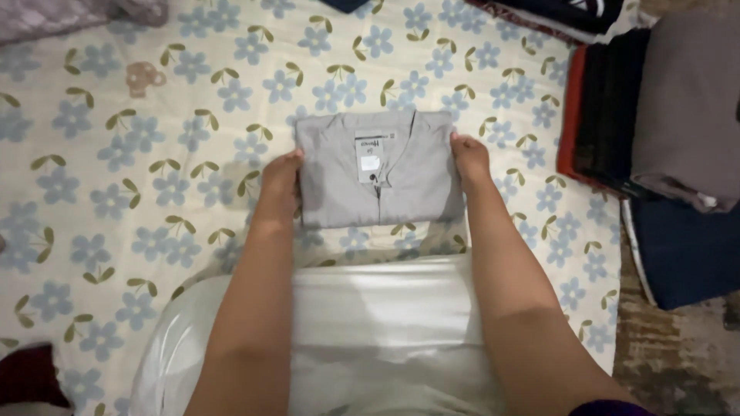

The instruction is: Folding various items of clothing including t-shirts and towels on a surface.

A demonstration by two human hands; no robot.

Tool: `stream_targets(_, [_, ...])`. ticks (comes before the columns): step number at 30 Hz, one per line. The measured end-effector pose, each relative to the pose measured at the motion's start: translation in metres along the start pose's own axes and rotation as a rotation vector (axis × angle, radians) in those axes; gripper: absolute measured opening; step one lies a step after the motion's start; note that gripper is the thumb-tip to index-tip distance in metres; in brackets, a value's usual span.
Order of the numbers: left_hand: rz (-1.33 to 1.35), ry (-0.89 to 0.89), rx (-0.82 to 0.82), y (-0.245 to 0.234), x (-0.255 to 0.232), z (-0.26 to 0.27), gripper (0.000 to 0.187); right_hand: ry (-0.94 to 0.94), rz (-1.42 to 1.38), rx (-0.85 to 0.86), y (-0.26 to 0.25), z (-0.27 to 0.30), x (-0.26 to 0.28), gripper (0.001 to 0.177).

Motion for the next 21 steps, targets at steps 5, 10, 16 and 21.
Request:
stream_targets(5, [0.027,0.107,-0.065,-0.012,0.005,-0.006,0.020,-0.041,0.071,-0.124,-0.006,0.005,0.005,0.033])
stream_targets(10, [-0.296,0.348,-0.189,-0.003,-0.009,0.015,0.029,-0.362,0.825,-0.414,0.042,0.097,0.103,0.047])
stream_targets(16, [-1.340,0.739,-0.067,0.122,-0.049,0.115,0.053,-0.510,1.205,0.173,0.158,0.139,0.101,0.067])
stream_targets(21, [-1.713,0.763,0.127,0.121,-0.017,0.098,0.056,-0.400,1.371,0.413,0.152,0.128,0.082,0.059])
Point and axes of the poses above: each hand's wrist, its own z-axis away from the middle knuckle, its own y-axis out of the palm, x = y × z, the point moved 9 cm from there along -z, towards the middle knuckle, and after that the axes turned 15 degrees about x, right-handed, at the moved point
